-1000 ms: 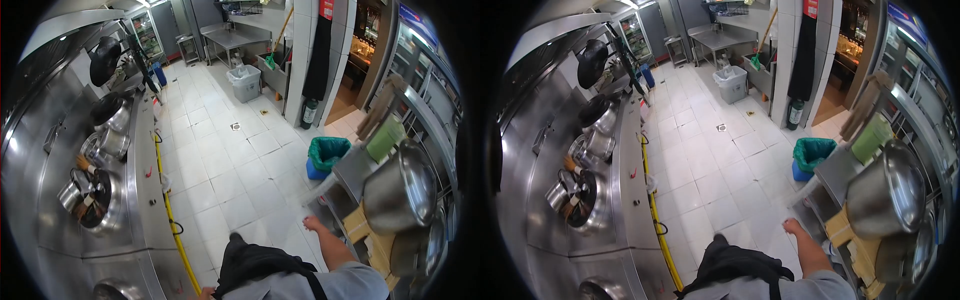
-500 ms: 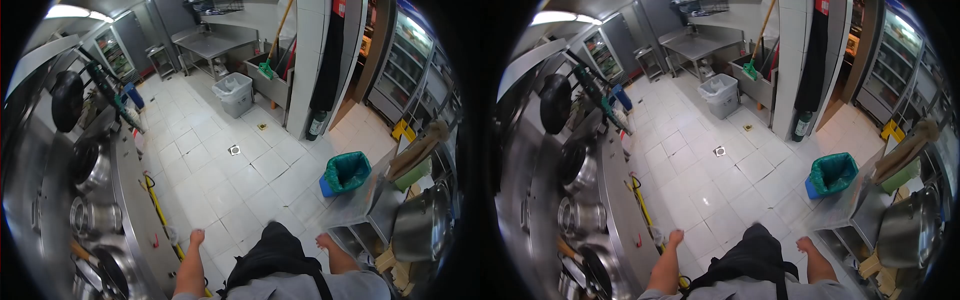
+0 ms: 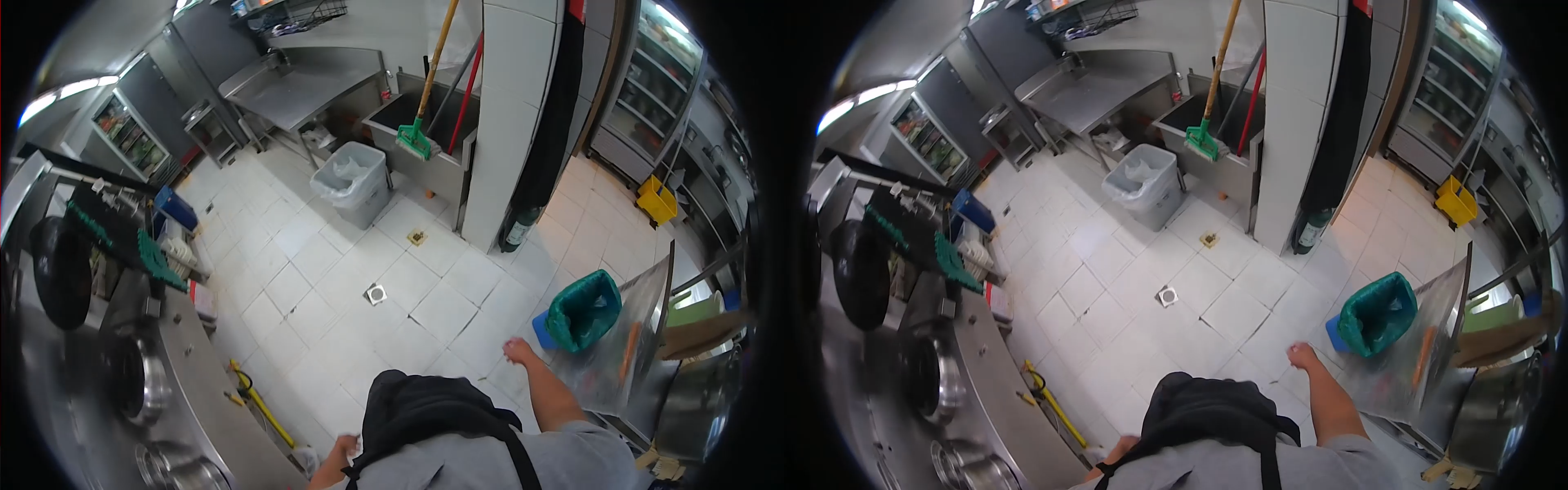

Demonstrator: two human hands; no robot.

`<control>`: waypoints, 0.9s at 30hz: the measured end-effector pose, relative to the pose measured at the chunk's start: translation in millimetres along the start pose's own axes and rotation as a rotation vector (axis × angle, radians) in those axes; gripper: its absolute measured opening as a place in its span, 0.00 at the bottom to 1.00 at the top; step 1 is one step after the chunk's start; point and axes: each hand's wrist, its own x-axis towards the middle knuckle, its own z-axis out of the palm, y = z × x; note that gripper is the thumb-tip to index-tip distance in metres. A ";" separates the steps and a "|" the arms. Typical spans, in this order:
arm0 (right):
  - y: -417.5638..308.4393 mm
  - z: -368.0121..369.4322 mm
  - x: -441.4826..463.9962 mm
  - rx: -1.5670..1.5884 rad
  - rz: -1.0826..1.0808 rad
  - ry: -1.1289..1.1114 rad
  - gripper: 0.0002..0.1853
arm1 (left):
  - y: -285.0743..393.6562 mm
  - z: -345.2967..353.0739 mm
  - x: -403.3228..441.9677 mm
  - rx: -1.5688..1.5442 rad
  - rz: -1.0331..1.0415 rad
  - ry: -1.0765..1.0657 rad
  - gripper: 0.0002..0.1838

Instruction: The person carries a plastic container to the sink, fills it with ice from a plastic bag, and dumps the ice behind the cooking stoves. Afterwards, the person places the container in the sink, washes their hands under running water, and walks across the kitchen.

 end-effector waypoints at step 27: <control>-177.1 -33.6 171.9 0.776 0.665 0.350 0.11 | 31.8 -996.3 524.7 -1.052 0.451 0.614 0.12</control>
